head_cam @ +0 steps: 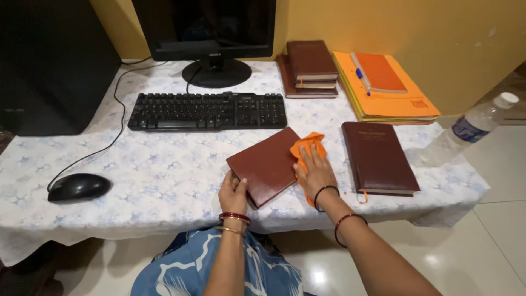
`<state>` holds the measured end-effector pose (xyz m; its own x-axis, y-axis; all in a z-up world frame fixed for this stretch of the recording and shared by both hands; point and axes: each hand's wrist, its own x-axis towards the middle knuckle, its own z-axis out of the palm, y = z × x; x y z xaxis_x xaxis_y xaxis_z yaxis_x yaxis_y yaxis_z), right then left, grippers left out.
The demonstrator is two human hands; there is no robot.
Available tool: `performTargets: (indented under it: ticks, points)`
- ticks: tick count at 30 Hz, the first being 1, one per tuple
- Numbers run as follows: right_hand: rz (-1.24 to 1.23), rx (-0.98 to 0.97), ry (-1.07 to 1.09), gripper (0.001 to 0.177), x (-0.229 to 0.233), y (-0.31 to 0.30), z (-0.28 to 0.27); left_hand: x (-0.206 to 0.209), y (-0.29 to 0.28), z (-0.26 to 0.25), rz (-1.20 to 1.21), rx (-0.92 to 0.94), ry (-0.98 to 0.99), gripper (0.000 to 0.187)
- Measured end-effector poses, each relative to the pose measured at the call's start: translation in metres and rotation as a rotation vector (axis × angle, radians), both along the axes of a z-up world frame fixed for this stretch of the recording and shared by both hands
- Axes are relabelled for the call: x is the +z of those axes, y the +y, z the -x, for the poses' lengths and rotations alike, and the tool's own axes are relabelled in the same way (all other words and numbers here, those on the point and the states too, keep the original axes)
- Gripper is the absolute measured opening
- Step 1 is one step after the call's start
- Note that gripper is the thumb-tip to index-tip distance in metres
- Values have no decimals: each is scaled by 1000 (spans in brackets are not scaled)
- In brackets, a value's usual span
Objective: The person wipes a keyboard, monitor, and several books with an orange cloth. They clean the keyboard top and bottom, the monitor screen and stand, and each book cover individually, then return the items to the desk.
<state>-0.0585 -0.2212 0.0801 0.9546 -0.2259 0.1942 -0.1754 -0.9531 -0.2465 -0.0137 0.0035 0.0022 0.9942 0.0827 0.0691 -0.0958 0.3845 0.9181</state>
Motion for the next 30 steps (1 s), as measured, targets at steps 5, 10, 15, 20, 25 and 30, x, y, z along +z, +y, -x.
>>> performTargets:
  ticks: [5, 10, 15, 20, 25, 30]
  points:
    - [-56, 74, -191, 59, -8, -1, 26, -6, -1, -1, -59, 42, 12, 53]
    - [-73, 122, -258, 50, 8, -6, 58, 6, 6, -4, 36, -55, 138, 41]
    - [-436, -118, -72, 55, 31, -34, 49, 69, -10, 5, -103, 90, 65, 43]
    - [-1405, 45, -228, 46, 37, -58, 35, 150, -35, 36, -459, 190, -460, 50]
    - [-1921, -7, 84, 72, 75, -57, 52, 181, -48, 76, -896, 130, -830, 45]
    - [-1679, -108, 167, 50, 73, -50, 67, 159, -48, 102, -1013, -19, -1021, 44]
